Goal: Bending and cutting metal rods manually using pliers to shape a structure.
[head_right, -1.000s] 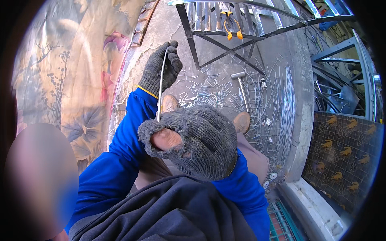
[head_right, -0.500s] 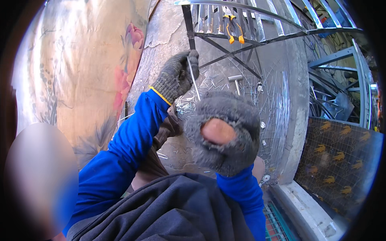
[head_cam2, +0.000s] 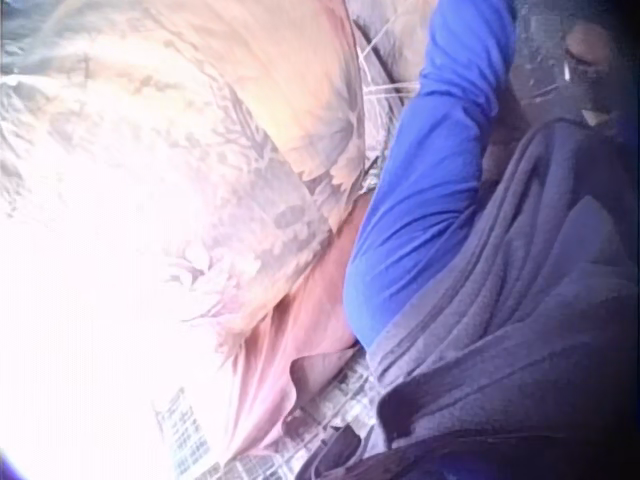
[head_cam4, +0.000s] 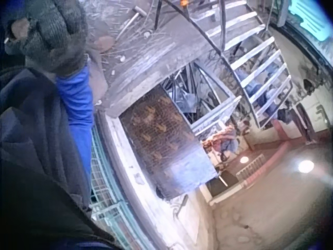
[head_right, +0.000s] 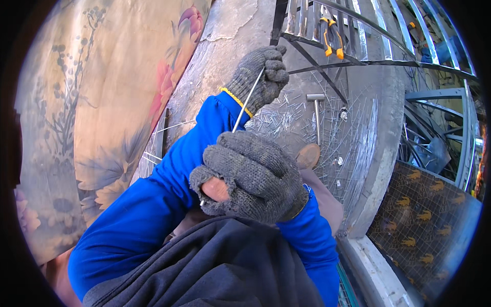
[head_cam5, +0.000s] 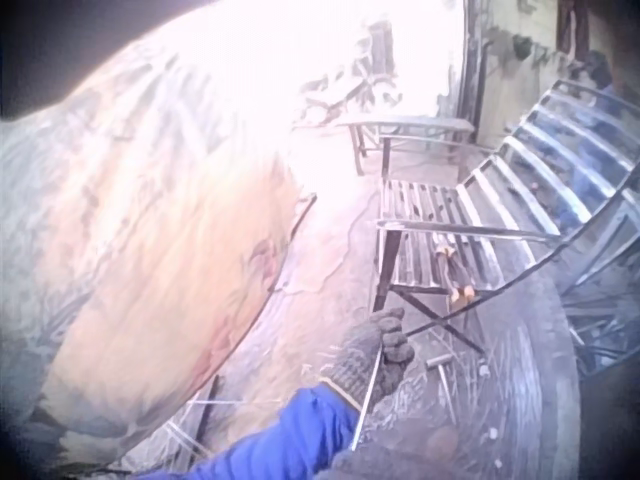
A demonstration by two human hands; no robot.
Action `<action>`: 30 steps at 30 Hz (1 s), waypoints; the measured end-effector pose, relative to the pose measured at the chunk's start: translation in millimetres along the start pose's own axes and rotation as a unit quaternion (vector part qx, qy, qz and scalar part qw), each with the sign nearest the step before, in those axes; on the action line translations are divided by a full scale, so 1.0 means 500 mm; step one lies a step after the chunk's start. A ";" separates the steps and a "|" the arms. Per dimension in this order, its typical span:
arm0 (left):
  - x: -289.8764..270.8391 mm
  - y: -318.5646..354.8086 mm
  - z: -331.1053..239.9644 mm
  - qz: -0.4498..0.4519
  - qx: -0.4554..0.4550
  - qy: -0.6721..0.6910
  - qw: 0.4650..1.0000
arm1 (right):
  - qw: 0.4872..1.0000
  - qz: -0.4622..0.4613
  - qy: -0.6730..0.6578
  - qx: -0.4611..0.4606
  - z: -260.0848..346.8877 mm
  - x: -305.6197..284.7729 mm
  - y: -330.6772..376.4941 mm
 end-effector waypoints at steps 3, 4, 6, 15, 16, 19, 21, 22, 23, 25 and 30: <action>-0.004 -0.001 0.001 0.013 0.006 0.023 1.000 | 1.000 -0.015 0.003 0.001 0.002 0.011 -0.002; -0.003 -0.001 0.001 0.019 0.009 0.034 0.999 | 0.999 -0.043 -0.010 0.025 -0.004 0.006 -0.001; 0.008 -0.004 -0.005 0.046 0.021 0.076 0.996 | 0.994 -0.089 -0.016 0.062 -0.018 -0.007 0.003; 0.021 -0.008 0.000 0.017 -0.081 0.138 0.987 | 0.973 -0.139 -0.092 0.160 -0.047 -0.069 0.004; 0.022 -0.008 0.002 0.022 -0.083 0.132 0.987 | 0.974 -0.133 -0.103 0.151 -0.040 -0.061 0.000; 0.025 -0.014 0.013 0.041 -0.071 0.128 0.988 | 0.966 -0.102 -0.166 0.170 -0.040 -0.030 0.001; 0.039 -0.018 0.030 0.079 -0.079 0.147 0.983 | 0.945 -0.071 -0.235 0.217 -0.053 -0.001 0.012; 0.036 -0.024 0.030 0.073 -0.062 0.128 0.987 | 0.950 -0.063 -0.219 0.212 -0.052 0.004 0.014; 0.031 -0.027 0.031 0.060 -0.054 0.103 0.991 | 0.963 -0.058 -0.195 0.178 -0.046 0.004 0.011; 0.019 -0.028 0.028 0.027 -0.033 0.054 0.998 | 0.983 -0.049 -0.146 0.104 -0.030 0.008 0.007; 0.014 -0.015 0.024 -0.015 -0.021 0.015 1.000 | 0.996 -0.038 -0.082 -0.007 -0.012 0.022 0.000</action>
Point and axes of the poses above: each hand's wrist, its own y-axis away from the middle knuckle, its own x-axis out of the palm, z = x × y, the point moved 10 cm from there along -y, towards the middle knuckle
